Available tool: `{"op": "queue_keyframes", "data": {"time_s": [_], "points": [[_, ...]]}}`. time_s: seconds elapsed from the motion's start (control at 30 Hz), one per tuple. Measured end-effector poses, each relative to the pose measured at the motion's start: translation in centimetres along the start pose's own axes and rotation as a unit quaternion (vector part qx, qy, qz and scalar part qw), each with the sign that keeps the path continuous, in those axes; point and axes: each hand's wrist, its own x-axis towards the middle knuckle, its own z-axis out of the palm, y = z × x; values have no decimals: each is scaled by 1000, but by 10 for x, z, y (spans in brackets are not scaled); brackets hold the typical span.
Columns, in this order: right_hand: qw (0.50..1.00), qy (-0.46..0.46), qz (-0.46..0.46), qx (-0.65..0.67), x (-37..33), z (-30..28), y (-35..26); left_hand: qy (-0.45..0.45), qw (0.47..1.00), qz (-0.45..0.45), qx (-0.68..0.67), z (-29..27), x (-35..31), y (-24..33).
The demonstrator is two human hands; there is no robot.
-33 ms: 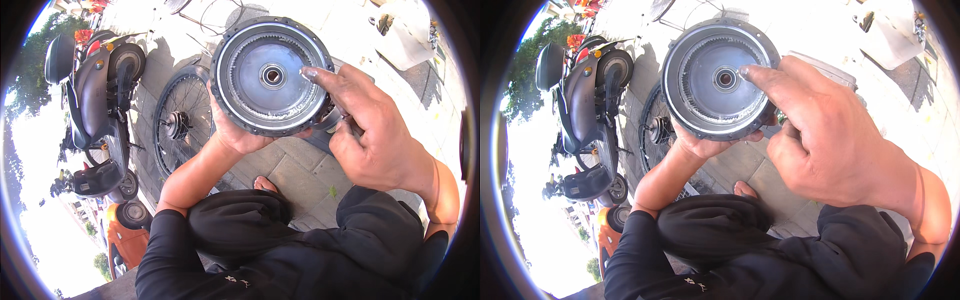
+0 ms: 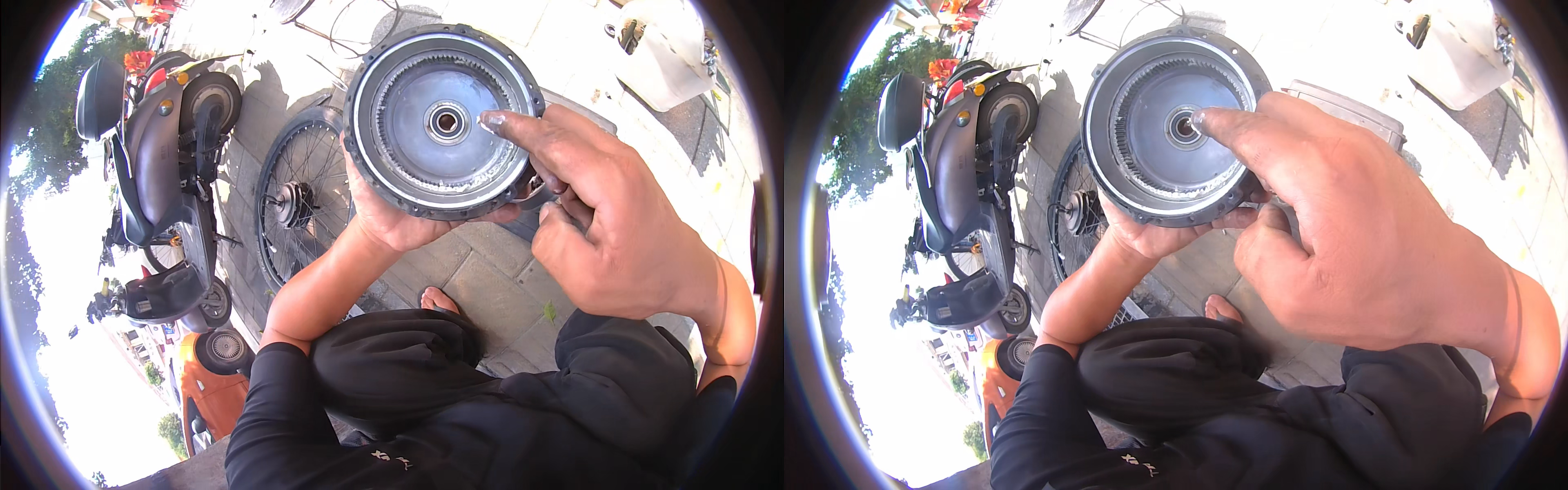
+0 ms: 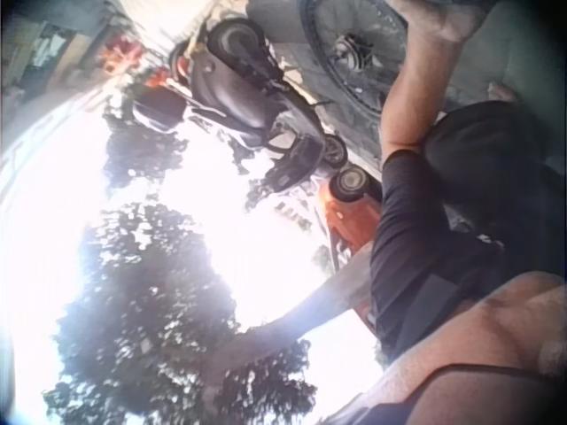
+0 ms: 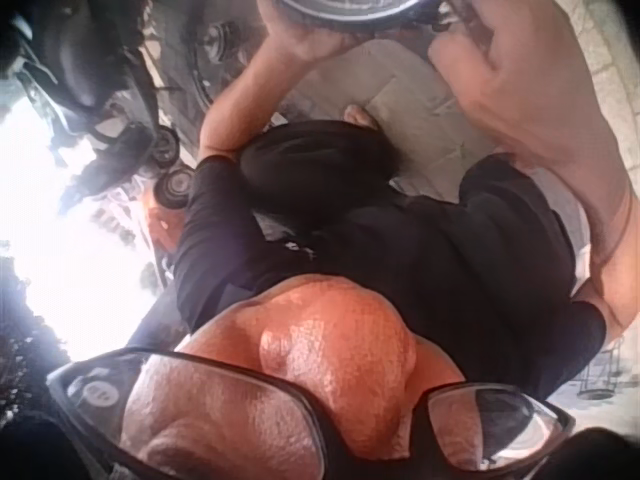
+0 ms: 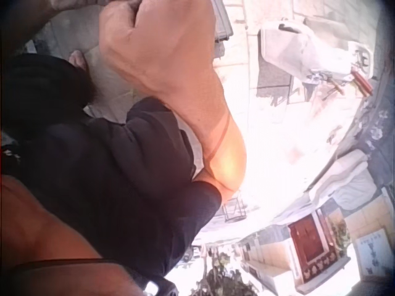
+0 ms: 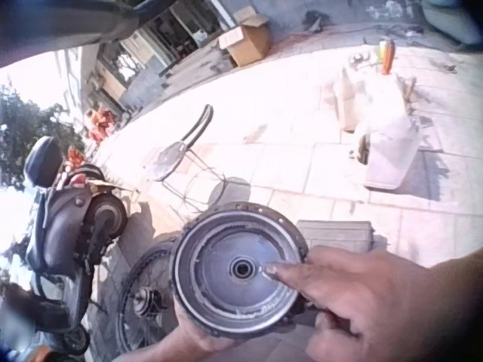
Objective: The person retrieves a small bottle from a shelf, then moves outside to work on a scooter stator and casing. They apply a substance to the stator, inspect the casing interior, and attempt to fit the stator into the casing multiple times before separating them again.
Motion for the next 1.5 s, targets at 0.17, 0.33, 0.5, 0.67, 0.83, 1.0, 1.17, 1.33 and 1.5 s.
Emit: {"op": "queue_keyframes", "data": {"time_s": [0.17, 0.33, 0.5, 0.67, 0.83, 1.0, 1.17, 1.33, 1.5], "points": [[993, -67, 33, 87, 8, 0, -14, 8, 999, -27, 31, -7, -1, 3], [917, -193, 216, 275, 25, -3, -36, 60, 996, 32, 56, -34, -16, 11], [854, -231, 281, 372, 37, 10, -34, 99, 974, 127, 160, -27, -21, 14], [849, -244, 268, 384, 40, 23, -34, -47, 974, 145, 166, -43, -24, 26], [860, -244, 245, 374, 45, 30, -35, -76, 958, 148, 233, -48, -29, 34], [873, -238, 236, 355, 45, 32, -31, -107, 966, 152, 179, -58, -29, 34], [884, -226, 264, 312, 46, 25, -35, -91, 965, 166, 180, -30, -33, 19], [933, -241, 241, 112, 47, 15, -39, -74, 963, 148, 211, -29, -38, 24], [943, -216, 241, 71, 47, 17, -35, -64, 965, 120, 226, -25, -35, 25]]}}
